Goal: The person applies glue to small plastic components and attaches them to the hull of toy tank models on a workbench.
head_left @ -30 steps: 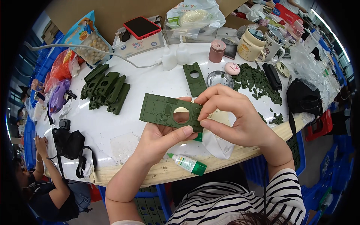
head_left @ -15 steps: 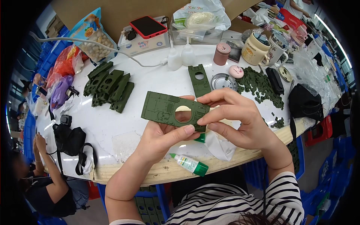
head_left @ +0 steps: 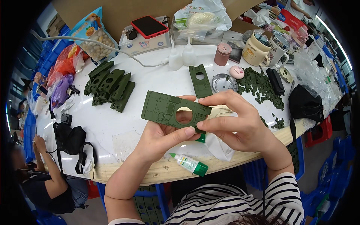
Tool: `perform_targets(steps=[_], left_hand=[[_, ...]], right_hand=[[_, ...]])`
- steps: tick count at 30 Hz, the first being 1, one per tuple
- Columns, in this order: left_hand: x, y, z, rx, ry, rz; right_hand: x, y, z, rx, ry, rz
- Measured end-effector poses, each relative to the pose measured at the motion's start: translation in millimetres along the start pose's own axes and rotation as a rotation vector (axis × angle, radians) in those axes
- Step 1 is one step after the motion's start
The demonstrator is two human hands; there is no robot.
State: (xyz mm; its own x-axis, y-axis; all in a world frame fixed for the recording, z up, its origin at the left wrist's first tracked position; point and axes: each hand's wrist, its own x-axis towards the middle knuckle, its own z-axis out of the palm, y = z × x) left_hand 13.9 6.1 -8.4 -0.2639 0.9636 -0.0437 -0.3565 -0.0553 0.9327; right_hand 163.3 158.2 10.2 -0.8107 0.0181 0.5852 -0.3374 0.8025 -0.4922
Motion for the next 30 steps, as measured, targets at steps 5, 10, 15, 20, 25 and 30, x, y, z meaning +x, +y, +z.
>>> perform_targets(steps=[5, 10, 15, 20, 25, 30], left_hand=[[-0.8, 2.8, -6.1, -0.034, -0.048, -0.02], [2.1, 5.3, -13.2, -0.039, -0.057, -0.017], [9.9, 16.7, -35.7, 0.008, 0.046, 0.037], [13.0, 36.9, -96.3, 0.316, 0.231, -0.105], [18.5, 25.6, -112.3, 0.454, 0.197, -0.342], [22.1, 15.7, -111.7, 0.46, 0.234, -0.304]], right_hand=[[1.6, 2.0, -3.7, 0.155, 0.032, 0.058], [-0.5, 8.5, 0.3, 0.208, 0.095, 0.07], [1.7, 7.4, 1.0, 0.032, 0.155, 0.034], [1.1, 7.2, -1.4, -0.021, 0.163, 0.043], [0.7, 10.1, 2.0, -0.035, 0.169, 0.044], [0.1, 10.8, 0.1, -0.039, 0.153, 0.053]])
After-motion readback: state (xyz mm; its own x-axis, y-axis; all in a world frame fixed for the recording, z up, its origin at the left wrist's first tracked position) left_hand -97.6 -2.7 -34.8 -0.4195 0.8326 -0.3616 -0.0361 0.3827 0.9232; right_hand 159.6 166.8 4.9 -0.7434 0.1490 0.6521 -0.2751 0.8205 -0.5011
